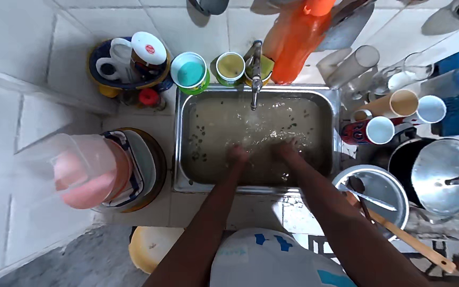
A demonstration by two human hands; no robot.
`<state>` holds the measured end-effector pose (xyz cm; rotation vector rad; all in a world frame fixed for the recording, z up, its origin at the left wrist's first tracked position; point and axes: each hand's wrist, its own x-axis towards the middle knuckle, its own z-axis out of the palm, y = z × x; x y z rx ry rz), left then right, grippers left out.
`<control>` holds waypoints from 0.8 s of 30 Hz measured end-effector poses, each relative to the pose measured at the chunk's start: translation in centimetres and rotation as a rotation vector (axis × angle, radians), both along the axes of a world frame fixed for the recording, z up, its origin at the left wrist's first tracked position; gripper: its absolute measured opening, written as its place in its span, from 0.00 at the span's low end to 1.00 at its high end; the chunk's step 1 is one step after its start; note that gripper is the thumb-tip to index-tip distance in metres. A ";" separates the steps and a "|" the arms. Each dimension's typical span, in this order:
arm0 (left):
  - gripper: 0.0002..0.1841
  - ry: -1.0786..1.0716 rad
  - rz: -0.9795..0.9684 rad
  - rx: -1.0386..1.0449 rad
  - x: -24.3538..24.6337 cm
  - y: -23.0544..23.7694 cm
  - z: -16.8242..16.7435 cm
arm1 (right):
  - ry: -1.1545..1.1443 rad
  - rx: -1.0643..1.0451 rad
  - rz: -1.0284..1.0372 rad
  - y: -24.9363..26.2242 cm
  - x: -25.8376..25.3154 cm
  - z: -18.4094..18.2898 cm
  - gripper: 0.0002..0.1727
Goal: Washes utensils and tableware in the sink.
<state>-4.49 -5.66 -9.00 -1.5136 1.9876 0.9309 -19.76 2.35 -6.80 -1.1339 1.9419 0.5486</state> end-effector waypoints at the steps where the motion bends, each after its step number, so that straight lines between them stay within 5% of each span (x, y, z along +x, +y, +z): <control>1: 0.31 -0.034 -0.047 0.036 -0.1 -0.2 0.5 | -0.009 -0.002 0.004 -0.2 0.9 -0.5 0.32; 9: 0.24 -0.101 -0.271 0.067 -1.2 0.0 3.2 | -0.251 -0.078 -0.224 -2.4 5.5 -2.4 0.26; 13: 0.41 -0.069 -0.311 -0.023 -1.5 -1.5 2.1 | -0.502 -0.371 -0.547 -2.1 4.2 -5.0 0.20; 19: 0.29 0.125 0.064 0.044 2.8 -5.8 3.9 | -0.516 -0.371 -0.777 -6.0 4.8 -5.2 0.23; 24: 0.23 0.084 0.227 -0.108 8.7 -7.0 1.1 | -0.513 -0.333 -0.912 -8.1 4.3 -5.5 0.27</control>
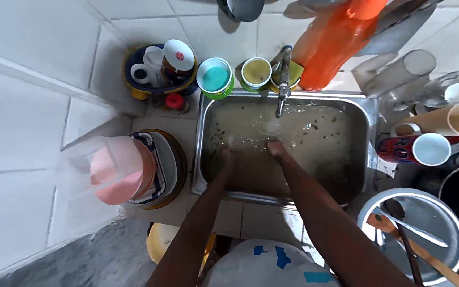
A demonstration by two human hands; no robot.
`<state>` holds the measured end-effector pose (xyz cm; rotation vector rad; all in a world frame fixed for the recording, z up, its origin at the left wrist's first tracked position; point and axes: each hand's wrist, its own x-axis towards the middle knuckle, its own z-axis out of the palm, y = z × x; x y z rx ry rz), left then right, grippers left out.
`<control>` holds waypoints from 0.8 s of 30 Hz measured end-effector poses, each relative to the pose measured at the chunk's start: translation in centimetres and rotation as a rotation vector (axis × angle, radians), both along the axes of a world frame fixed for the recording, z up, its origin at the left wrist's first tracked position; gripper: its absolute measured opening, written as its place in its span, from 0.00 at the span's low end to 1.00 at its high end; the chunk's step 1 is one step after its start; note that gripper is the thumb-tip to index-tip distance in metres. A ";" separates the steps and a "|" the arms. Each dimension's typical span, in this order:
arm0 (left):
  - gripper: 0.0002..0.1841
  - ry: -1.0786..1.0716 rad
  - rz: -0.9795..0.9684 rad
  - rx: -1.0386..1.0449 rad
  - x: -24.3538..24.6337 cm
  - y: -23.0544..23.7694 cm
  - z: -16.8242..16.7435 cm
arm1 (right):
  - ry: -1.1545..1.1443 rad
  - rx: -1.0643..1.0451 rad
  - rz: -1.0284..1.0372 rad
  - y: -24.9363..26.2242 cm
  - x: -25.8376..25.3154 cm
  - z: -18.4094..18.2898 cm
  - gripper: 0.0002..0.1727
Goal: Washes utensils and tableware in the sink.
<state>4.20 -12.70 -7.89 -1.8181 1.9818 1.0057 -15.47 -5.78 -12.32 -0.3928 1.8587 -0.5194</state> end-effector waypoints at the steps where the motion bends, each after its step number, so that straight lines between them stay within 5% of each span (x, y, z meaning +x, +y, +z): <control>1: 0.26 -0.013 0.031 -0.014 1.1 0.3 -0.9 | 0.000 -0.004 0.045 -0.2 -0.2 -0.6 0.28; 5: 0.27 -0.046 0.108 0.010 2.5 1.4 -2.0 | 0.016 -0.026 0.377 -1.8 -0.9 -1.6 0.27; 8: 0.27 -0.076 0.119 0.029 1.3 0.8 -0.2 | 0.002 0.022 0.378 -2.2 -0.7 -2.5 0.32; 11: 0.32 -0.060 0.169 -0.020 1.2 -0.6 -2.2 | -0.017 -0.035 0.392 -1.6 -0.6 -2.4 0.25; 18: 0.27 0.048 0.248 0.026 1.3 -2.3 -4.9 | 0.125 -0.070 0.247 1.5 0.5 5.0 0.22; 24: 0.23 0.008 0.007 0.200 -2.2 0.9 0.0 | 0.242 -0.102 0.300 4.3 -1.5 14.2 0.17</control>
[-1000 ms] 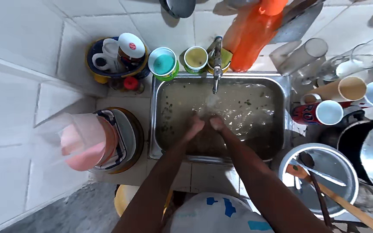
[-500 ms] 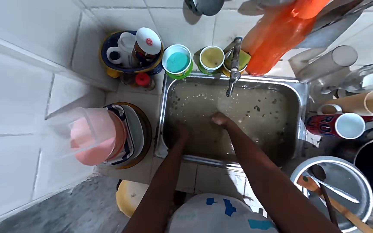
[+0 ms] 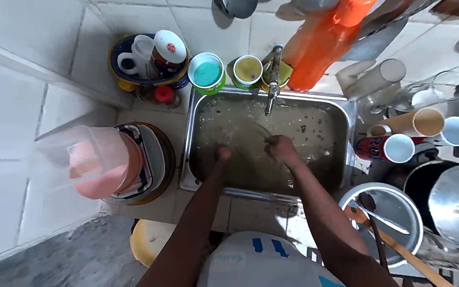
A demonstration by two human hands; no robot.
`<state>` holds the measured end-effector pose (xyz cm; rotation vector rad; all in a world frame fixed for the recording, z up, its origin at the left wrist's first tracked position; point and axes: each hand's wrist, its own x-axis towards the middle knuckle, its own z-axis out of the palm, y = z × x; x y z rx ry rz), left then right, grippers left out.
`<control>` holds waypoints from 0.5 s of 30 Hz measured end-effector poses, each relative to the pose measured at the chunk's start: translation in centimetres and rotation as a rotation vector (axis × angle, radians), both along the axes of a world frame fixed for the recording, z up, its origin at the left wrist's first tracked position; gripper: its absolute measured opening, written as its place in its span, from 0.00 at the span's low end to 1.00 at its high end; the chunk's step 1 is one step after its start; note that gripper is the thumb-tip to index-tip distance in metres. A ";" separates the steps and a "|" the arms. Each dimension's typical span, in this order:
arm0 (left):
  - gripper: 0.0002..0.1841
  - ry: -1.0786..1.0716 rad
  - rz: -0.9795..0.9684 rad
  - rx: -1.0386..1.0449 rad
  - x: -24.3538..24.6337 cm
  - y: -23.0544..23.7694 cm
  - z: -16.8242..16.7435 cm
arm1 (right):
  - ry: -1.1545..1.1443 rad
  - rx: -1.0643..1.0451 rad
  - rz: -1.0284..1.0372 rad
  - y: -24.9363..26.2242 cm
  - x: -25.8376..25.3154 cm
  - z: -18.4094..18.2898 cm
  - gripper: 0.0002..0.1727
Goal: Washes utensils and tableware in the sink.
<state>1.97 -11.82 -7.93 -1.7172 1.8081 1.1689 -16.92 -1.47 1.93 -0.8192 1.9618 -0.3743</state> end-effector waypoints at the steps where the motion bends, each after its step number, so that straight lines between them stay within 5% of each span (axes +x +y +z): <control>1: 0.23 0.046 0.015 0.003 -0.4 0.7 0.3 | 0.037 0.004 0.028 0.7 -0.6 1.6 0.16; 10: 0.19 0.343 0.319 -0.004 -4.5 7.2 1.9 | 0.531 0.016 0.144 6.6 -3.2 13.4 0.16; 15: 0.25 0.408 0.325 0.079 -5.9 10.5 2.8 | 0.690 -0.088 0.148 9.1 -4.3 14.6 0.17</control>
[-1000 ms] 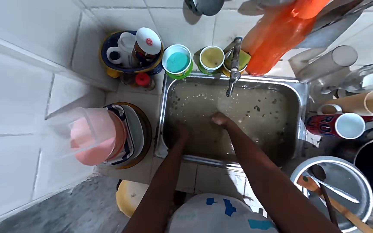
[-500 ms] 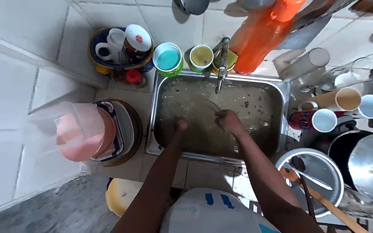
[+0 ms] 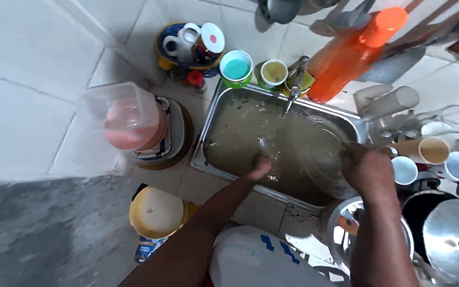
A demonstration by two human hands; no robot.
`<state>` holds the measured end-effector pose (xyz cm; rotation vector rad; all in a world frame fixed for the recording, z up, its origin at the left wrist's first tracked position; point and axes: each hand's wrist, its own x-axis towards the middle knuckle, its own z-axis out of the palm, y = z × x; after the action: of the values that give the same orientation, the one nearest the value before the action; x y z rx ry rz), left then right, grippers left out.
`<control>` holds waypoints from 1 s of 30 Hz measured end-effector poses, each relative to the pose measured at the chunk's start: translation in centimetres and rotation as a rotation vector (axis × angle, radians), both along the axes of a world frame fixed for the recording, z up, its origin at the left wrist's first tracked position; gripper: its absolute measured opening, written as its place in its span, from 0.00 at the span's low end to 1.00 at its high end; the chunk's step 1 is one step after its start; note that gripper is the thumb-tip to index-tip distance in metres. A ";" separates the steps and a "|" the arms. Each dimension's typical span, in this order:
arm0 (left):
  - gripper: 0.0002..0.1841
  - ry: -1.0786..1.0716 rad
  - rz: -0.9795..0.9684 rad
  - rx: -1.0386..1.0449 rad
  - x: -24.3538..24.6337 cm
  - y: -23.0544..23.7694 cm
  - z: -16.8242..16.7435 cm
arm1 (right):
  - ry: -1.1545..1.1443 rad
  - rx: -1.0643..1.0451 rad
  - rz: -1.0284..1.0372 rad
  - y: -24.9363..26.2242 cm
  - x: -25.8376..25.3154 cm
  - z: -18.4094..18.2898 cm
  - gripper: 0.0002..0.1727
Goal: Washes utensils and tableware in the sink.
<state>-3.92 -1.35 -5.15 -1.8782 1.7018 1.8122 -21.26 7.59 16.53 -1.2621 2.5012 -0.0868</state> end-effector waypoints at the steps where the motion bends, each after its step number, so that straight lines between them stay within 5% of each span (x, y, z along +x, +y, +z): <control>1: 0.27 0.030 0.040 -0.002 0.0 0.0 0.4 | 0.016 -0.042 0.009 0.6 -0.2 0.2 0.17; 4: 0.34 0.164 0.176 -0.004 1.9 -0.3 2.4 | 0.003 -0.158 -0.023 2.7 -0.7 0.5 0.19; 7: 0.30 0.296 0.364 0.026 6.5 -0.5 5.5 | -0.112 -0.293 -0.039 4.2 -1.7 -0.2 0.19; 10: 0.24 0.394 0.765 0.024 12.5 -0.1 7.9 | -0.405 -0.463 -0.154 4.5 -1.6 -0.7 0.18; 16: 0.25 0.371 1.220 -0.482 24.5 -0.3 10.1 | -0.901 -0.584 -0.309 0.3 1.9 -3.0 0.14; 19: 0.30 0.182 1.377 -0.628 28.0 -2.1 10.2 | -1.041 -0.526 -0.309 -3.2 5.6 -4.2 0.17; 26: 0.27 0.052 1.135 -0.514 35.6 -7.5 6.8 | -1.194 -0.517 -0.332 -10.1 12.8 -6.7 0.17; 30: 0.20 -0.215 0.959 -0.574 37.2 -9.7 5.7 | -1.178 -0.502 -0.263 -12.7 14.4 -6.8 0.17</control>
<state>33.28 -11.07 0.53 -3.4066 1.4290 1.1901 -6.83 -5.16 9.77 -0.6447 1.5735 -1.1891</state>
